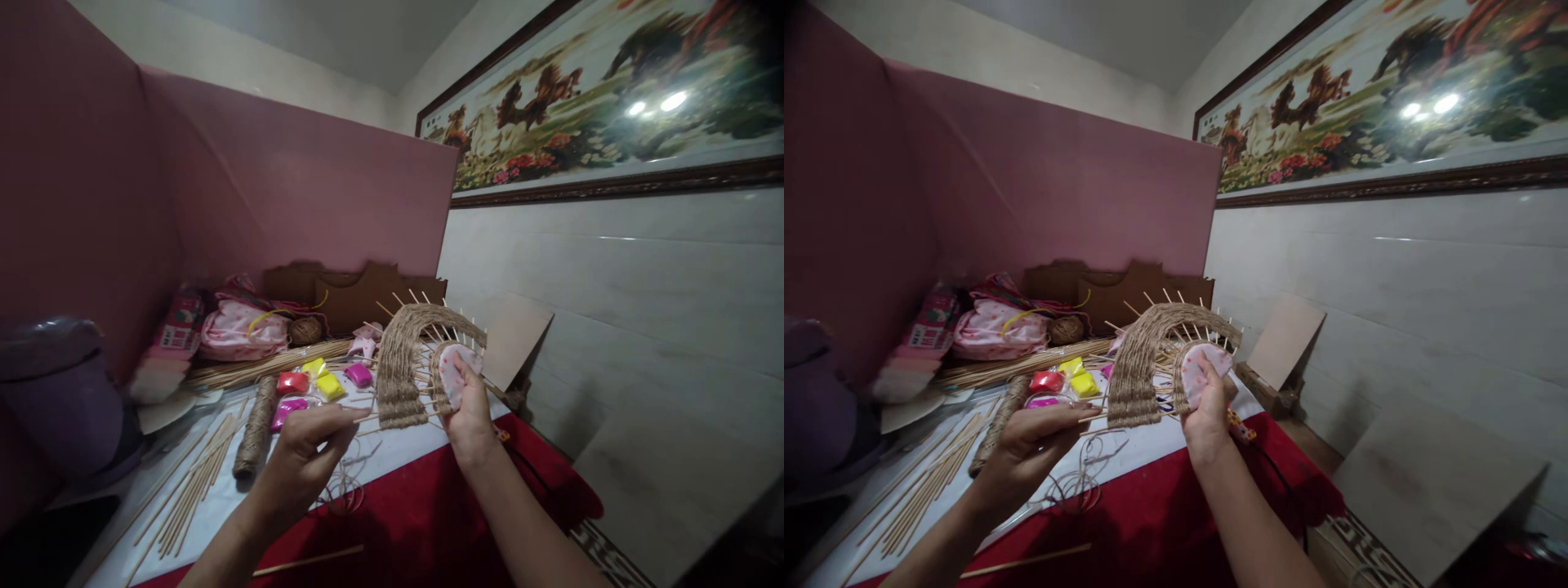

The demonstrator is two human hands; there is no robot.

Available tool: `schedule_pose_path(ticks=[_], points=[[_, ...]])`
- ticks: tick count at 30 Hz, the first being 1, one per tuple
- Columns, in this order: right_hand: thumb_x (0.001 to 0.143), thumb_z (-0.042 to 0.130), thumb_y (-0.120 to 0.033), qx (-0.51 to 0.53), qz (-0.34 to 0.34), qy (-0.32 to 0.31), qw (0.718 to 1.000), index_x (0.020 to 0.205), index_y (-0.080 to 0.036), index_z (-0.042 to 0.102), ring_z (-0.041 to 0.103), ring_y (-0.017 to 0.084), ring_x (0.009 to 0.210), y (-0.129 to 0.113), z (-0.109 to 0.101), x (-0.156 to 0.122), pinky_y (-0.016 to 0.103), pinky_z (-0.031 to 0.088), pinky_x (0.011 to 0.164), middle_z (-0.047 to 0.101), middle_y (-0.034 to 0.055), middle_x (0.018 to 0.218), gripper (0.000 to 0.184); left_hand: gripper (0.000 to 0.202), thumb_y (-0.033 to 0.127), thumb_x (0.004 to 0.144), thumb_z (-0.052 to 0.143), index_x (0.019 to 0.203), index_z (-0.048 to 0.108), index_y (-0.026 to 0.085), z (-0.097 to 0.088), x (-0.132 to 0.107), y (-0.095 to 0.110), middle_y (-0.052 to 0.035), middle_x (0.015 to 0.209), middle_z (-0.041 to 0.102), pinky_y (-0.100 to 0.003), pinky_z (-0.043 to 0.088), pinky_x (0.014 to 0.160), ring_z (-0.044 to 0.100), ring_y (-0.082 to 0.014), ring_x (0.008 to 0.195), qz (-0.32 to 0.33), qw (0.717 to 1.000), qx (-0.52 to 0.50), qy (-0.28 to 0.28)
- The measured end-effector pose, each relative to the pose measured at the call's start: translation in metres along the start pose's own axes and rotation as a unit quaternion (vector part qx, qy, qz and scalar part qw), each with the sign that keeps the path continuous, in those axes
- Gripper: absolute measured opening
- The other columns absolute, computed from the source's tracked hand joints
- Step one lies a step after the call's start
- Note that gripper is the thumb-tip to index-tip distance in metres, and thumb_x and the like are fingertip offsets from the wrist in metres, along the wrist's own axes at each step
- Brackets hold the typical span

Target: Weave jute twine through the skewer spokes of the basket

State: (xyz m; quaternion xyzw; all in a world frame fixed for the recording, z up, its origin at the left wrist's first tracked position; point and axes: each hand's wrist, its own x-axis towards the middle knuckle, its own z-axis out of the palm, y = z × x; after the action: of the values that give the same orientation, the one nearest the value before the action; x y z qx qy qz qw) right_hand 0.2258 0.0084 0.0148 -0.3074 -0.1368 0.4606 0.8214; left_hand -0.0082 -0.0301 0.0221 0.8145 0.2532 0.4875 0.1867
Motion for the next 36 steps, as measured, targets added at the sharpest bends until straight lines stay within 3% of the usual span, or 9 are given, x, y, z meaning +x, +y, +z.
schedule_pose_path(ticks=[4,10,17,23,26,36], points=[[0.067,0.065,-0.020,0.030,0.071,0.021,0.997,0.080,-0.015,0.061,0.066,0.015,0.057,-0.001,0.008,-0.007,0.028,0.057,0.060,0.068,-0.0005,0.063,0.015,0.022,0.013,0.078,0.057,0.092,0.073,0.020,0.000,0.000,0.001,-0.0072,0.088,0.074,-0.028,0.053,0.073,0.068,-0.0178,0.080,-0.019,0.999,-0.034,0.012],[0.070,0.062,-0.020,0.053,0.091,0.015,0.994,0.079,-0.016,0.060,0.065,0.014,0.055,-0.002,0.012,-0.009,0.026,0.057,0.060,0.067,-0.0013,0.061,0.011,0.024,0.013,0.078,0.058,0.095,0.073,0.021,0.001,0.000,-0.002,-0.0059,0.083,0.073,-0.027,0.053,0.070,0.067,-0.0172,0.077,-0.032,0.998,-0.054,0.014],[0.069,0.062,-0.018,0.070,0.074,0.042,0.994,0.084,-0.016,0.060,0.063,0.013,0.052,-0.003,0.015,-0.010,0.026,0.056,0.058,0.067,-0.0018,0.063,0.016,0.021,0.019,0.079,0.058,0.094,0.073,0.021,0.003,-0.003,-0.004,-0.0042,0.076,0.072,-0.026,0.052,0.069,0.066,-0.0171,0.076,-0.081,0.995,-0.066,0.008],[0.064,0.068,-0.021,0.037,-0.001,0.068,0.997,0.087,-0.017,0.058,0.064,0.012,0.057,-0.005,0.007,-0.002,0.023,0.056,0.058,0.066,-0.0036,0.066,0.025,0.024,0.018,0.079,0.054,0.093,0.073,0.018,0.003,-0.003,-0.003,-0.0065,0.079,0.073,-0.028,0.052,0.072,0.066,-0.0199,0.084,-0.117,0.992,-0.055,-0.002],[0.064,0.068,-0.021,0.045,-0.001,0.090,0.995,0.088,-0.016,0.057,0.064,0.012,0.055,-0.007,0.006,-0.002,0.023,0.055,0.056,0.065,-0.0034,0.065,0.027,0.024,0.017,0.077,0.054,0.091,0.073,0.017,0.003,-0.004,-0.003,-0.0083,0.087,0.073,-0.028,0.052,0.070,0.066,-0.0207,0.085,-0.134,0.991,-0.029,-0.002],[0.057,0.072,-0.020,0.051,-0.066,0.067,0.994,0.090,-0.015,0.061,0.061,0.011,0.053,-0.013,0.009,-0.002,0.022,0.054,0.055,0.065,-0.0036,0.067,0.035,0.024,0.010,0.075,0.050,0.086,0.071,0.015,0.001,-0.002,-0.002,-0.0062,0.076,0.072,-0.028,0.049,0.065,0.065,-0.0163,0.069,-0.003,0.991,0.126,-0.041]])
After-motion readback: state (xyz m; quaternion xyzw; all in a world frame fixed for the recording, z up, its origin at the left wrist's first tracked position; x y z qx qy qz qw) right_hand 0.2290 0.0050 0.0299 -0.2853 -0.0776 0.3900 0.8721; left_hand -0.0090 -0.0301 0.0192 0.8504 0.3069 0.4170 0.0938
